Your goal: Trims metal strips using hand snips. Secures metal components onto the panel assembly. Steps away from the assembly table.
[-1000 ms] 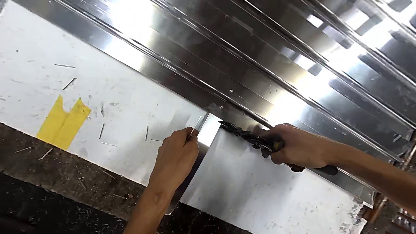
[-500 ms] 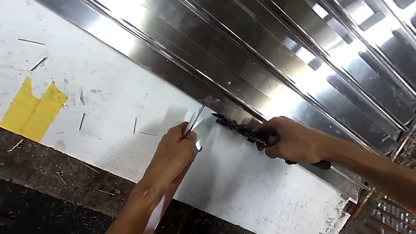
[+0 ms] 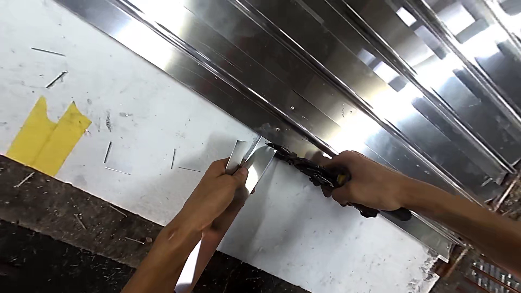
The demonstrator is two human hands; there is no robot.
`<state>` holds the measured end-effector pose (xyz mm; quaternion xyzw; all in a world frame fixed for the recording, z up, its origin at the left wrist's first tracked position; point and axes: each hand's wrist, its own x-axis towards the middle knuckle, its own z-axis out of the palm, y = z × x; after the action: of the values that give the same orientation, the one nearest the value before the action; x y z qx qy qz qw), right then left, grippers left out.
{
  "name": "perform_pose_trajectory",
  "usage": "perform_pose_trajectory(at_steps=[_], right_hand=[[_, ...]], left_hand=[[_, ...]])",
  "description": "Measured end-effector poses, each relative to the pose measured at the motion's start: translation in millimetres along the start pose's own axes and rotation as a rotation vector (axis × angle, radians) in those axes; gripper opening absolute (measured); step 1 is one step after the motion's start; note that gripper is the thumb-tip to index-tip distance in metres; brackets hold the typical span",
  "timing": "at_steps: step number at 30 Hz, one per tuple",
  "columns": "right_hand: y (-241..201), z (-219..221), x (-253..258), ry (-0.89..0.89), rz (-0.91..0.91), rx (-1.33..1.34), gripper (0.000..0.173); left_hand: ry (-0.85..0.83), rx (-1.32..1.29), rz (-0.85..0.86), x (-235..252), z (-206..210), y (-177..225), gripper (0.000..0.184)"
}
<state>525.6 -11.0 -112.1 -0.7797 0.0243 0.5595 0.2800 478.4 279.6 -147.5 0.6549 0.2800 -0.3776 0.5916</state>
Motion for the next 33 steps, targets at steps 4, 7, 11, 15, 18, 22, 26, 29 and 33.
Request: perform_pose_trajectory(at_steps=[4, 7, 11, 15, 18, 22, 26, 29, 33], right_hand=[[-2.7, -4.2, 3.0, -0.092, 0.007, 0.100, 0.025], [-12.6, -3.6, 7.2, -0.125, 0.020, 0.111, 0.028], [-8.0, 7.2, 6.0, -0.009, 0.003, 0.128, 0.019], [-15.5, -0.7, 12.1, -0.103, 0.012, 0.129, 0.026], [-30.0, -2.0, 12.4, -0.094, 0.033, 0.114, 0.020], [-26.1, 13.4, 6.1, 0.038, 0.021, 0.126, 0.021], [-24.2, 51.6, -8.4, 0.226, 0.015, 0.086, 0.017], [-29.1, 102.3, -27.6, 0.198, -0.058, 0.051, 0.035], [-59.6, 197.4, -43.7, 0.161, -0.103, 0.132, 0.049]], left_hand=[[-0.029, -0.079, 0.018, -0.1, -2.1, -1.9, 0.016], [-0.006, -0.078, -0.004, 1.1, -1.4, -3.1, 0.014], [-0.025, -0.120, -0.031, 2.3, -4.7, -3.9, 0.015], [-0.071, -0.106, -0.011, 1.7, -9.6, -4.5, 0.017], [-0.087, -0.087, 0.004, 4.5, -10.7, -0.8, 0.018], [-0.134, -0.053, 0.014, 9.5, -14.1, -1.4, 0.015], [-0.206, -0.028, 0.018, 5.7, -26.1, -4.4, 0.016], [-0.220, -0.077, 0.078, -22.9, -56.5, -10.8, 0.019], [-0.242, -0.546, 0.099, -80.8, -133.3, -57.2, 0.021]])
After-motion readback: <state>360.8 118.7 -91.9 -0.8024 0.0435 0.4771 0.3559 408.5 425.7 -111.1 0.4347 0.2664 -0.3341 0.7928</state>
